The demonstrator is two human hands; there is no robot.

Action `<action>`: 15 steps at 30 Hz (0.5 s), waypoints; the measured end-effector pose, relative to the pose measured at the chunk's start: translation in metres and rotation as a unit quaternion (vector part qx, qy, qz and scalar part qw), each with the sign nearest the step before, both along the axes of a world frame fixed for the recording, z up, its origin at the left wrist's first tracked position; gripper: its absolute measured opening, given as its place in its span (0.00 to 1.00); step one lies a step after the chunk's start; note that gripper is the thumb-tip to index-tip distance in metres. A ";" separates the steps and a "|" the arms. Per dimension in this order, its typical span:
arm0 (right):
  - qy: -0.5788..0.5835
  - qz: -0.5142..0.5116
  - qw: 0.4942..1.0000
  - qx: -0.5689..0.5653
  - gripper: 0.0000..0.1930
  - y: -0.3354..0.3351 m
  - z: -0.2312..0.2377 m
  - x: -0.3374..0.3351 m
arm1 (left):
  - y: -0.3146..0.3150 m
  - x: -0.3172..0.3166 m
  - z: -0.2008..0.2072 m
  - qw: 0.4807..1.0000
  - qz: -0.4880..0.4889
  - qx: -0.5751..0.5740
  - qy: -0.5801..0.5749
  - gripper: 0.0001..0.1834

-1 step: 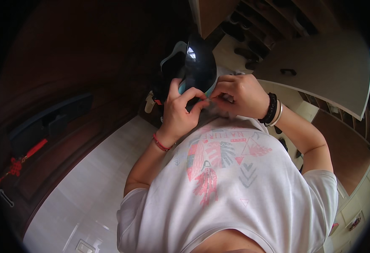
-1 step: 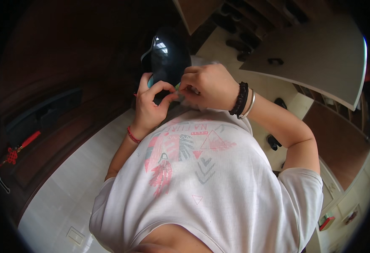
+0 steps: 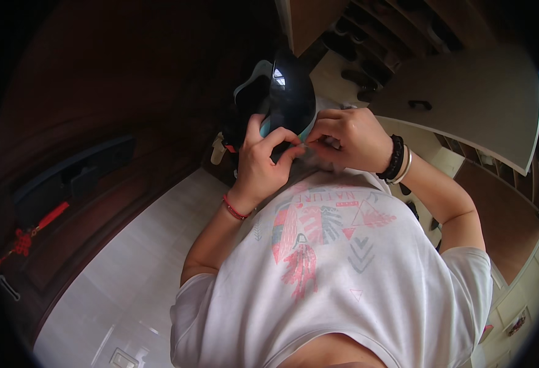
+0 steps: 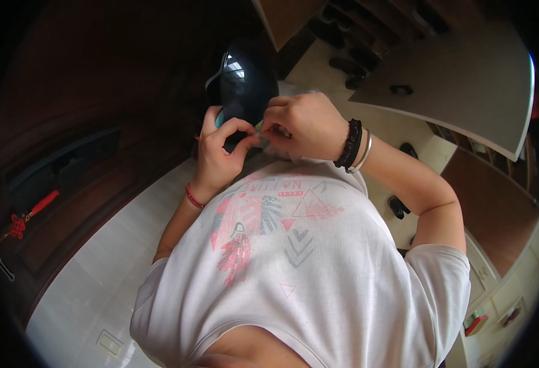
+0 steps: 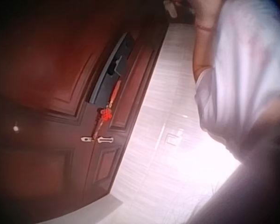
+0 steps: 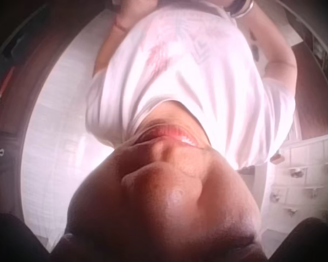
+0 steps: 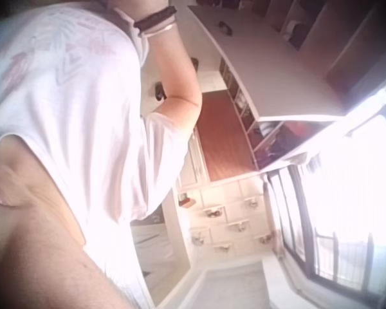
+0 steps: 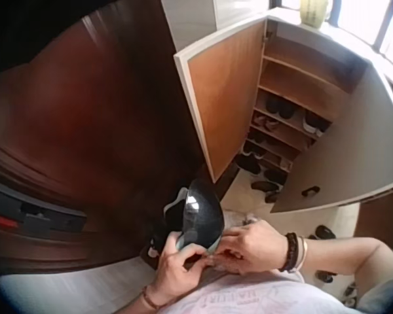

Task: Clean and organize items inside a shoe cabinet.

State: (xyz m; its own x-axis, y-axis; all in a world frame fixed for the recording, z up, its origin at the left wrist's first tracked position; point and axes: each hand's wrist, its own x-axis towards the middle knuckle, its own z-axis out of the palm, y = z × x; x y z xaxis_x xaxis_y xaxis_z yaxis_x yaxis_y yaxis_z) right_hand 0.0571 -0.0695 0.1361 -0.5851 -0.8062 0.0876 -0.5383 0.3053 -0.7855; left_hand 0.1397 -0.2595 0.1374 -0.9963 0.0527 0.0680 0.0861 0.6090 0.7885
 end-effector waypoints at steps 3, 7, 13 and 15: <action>0.006 0.004 1.000 0.015 0.04 -0.001 0.002 -0.002 | -0.001 0.000 -0.001 1.000 0.002 0.002 0.005 0.09; -0.003 0.001 1.000 0.007 0.05 -0.002 0.005 -0.001 | -0.003 0.001 -0.005 1.000 0.011 0.015 0.004 0.09; 0.038 -0.016 0.999 -0.026 0.05 0.001 -0.003 -0.003 | -0.009 -0.002 0.007 0.999 0.003 0.027 0.022 0.14; 0.034 -0.024 0.998 -0.051 0.06 0.002 -0.004 -0.003 | -0.009 -0.001 0.004 0.999 0.014 0.027 0.021 0.14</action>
